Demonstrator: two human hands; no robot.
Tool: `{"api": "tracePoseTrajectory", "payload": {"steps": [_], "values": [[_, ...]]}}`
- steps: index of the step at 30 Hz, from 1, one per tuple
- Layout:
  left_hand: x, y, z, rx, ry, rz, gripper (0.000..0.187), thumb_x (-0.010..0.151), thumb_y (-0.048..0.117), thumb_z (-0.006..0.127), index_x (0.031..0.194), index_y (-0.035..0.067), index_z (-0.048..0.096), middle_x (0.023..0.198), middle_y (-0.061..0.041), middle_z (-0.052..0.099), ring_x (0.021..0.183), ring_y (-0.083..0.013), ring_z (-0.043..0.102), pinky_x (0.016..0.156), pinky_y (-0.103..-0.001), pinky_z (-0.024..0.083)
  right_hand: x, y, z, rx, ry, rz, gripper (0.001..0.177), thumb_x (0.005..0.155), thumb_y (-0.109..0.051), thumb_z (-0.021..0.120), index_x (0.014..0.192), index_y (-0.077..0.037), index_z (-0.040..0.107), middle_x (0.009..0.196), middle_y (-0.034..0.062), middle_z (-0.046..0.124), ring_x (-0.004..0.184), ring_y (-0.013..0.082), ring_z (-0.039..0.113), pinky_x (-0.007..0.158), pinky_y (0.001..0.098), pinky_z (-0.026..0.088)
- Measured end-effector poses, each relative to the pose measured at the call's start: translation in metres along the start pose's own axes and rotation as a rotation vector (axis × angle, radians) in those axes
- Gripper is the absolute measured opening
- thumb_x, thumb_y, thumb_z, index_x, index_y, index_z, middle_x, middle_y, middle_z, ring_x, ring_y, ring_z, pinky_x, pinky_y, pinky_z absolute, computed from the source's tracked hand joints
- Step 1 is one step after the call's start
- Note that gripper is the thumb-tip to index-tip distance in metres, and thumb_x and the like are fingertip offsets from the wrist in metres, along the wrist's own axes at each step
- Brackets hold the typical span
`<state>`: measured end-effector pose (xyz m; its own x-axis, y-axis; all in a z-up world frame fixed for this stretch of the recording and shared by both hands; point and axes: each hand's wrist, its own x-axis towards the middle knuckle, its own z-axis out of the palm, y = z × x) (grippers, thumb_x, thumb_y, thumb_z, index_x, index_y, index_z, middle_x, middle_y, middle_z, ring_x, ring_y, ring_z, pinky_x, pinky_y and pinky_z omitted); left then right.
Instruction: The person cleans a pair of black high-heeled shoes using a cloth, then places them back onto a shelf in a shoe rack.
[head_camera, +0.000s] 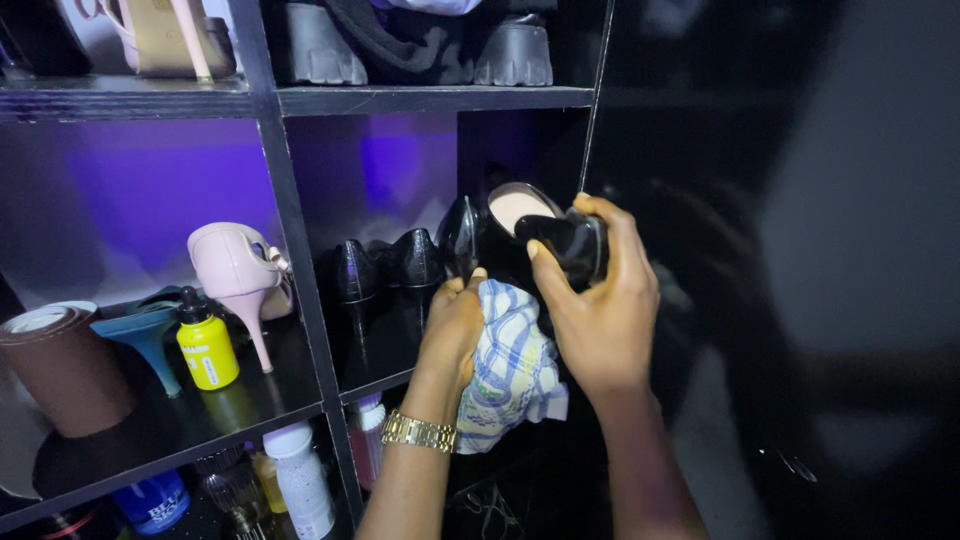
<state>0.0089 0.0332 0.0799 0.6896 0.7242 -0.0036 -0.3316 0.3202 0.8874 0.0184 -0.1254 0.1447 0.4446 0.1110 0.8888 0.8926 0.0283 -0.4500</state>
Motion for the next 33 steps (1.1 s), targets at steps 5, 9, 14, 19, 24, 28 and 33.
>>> {"api": "tracePoseTrajectory", "payload": {"steps": [5, 9, 14, 19, 24, 28, 33], "values": [[0.002, -0.007, -0.001, 0.053, -0.056, 0.115, 0.033, 0.102, 0.034, 0.062, 0.083, 0.008, 0.063, 0.064, 0.006, 0.053, 0.054, -0.0054, 0.045, 0.047, -0.026, 0.04, 0.011, 0.009, 0.015, 0.032, 0.001, -0.112, 0.046, 0.089, -0.011, 0.08, 0.128, 0.001, 0.059, 0.114, 0.014, 0.071, 0.105, 0.0236, 0.073, 0.089, 0.0361, 0.058], [0.0, -0.009, 0.001, 0.062, -0.081, 0.137, 0.037, 0.1, 0.038, 0.064, 0.081, 0.006, 0.064, 0.063, 0.006, 0.052, 0.053, -0.0047, 0.043, 0.046, -0.026, 0.038, 0.018, 0.017, 0.029, 0.068, -0.025, -0.082, 0.044, 0.088, -0.013, 0.081, 0.125, -0.001, 0.061, 0.107, 0.012, 0.07, 0.098, 0.0218, 0.073, 0.084, 0.0341, 0.057], [-0.009, -0.002, 0.005, 0.134, -0.095, 0.237, 0.048, 0.098, 0.048, 0.067, 0.099, 0.0, 0.069, 0.075, 0.004, 0.054, 0.064, -0.0031, 0.044, 0.053, -0.022, 0.041, 0.027, 0.024, 0.045, 0.093, -0.058, 0.004, 0.045, 0.084, -0.017, 0.082, 0.122, -0.004, 0.062, 0.1, 0.0101, 0.071, 0.092, 0.0201, 0.074, 0.08, 0.0335, 0.057], [-0.017, 0.009, 0.007, 0.138, -0.046, 0.105, 0.068, 0.095, 0.055, 0.062, 0.125, -0.005, 0.053, 0.099, -0.007, 0.07, 0.093, -0.0094, 0.067, 0.078, -0.025, 0.056, 0.034, 0.034, 0.06, 0.064, -0.088, 0.0, 0.047, 0.084, -0.023, 0.083, 0.123, -0.006, 0.062, 0.102, 0.0108, 0.072, 0.094, 0.022, 0.073, 0.079, 0.0358, 0.056], [-0.009, 0.006, 0.005, 0.212, -0.107, 0.207, 0.074, 0.096, 0.06, 0.056, 0.133, -0.004, 0.067, 0.114, -0.017, 0.072, 0.1, -0.0129, 0.058, 0.088, -0.034, 0.054, 0.036, 0.045, 0.073, 0.071, -0.122, 0.137, 0.048, 0.083, -0.025, 0.082, 0.123, -0.007, 0.062, 0.09, 0.0129, 0.071, 0.082, 0.0229, 0.071, 0.075, 0.0355, 0.055], [-0.005, 0.005, 0.006, 0.244, -0.033, 0.291, 0.078, 0.092, 0.058, 0.057, 0.14, -0.002, 0.056, 0.137, -0.016, 0.066, 0.128, -0.0201, 0.06, 0.106, -0.034, 0.044, 0.04, 0.06, 0.085, 0.101, -0.075, -0.036, 0.045, 0.088, -0.025, 0.084, 0.123, -0.004, 0.062, 0.095, 0.0138, 0.072, 0.089, 0.0212, 0.071, 0.078, 0.0349, 0.054], [-0.001, 0.007, 0.007, 0.253, -0.079, 0.292, 0.08, 0.093, 0.06, 0.053, 0.144, -0.002, 0.052, 0.141, -0.019, 0.062, 0.133, -0.0235, 0.056, 0.109, -0.036, 0.041, 0.04, 0.069, 0.093, 0.146, -0.186, 0.228, 0.049, 0.086, -0.031, 0.078, 0.126, -0.008, 0.06, 0.089, 0.0143, 0.073, 0.081, 0.0218, 0.071, 0.074, 0.0364, 0.056]]}}
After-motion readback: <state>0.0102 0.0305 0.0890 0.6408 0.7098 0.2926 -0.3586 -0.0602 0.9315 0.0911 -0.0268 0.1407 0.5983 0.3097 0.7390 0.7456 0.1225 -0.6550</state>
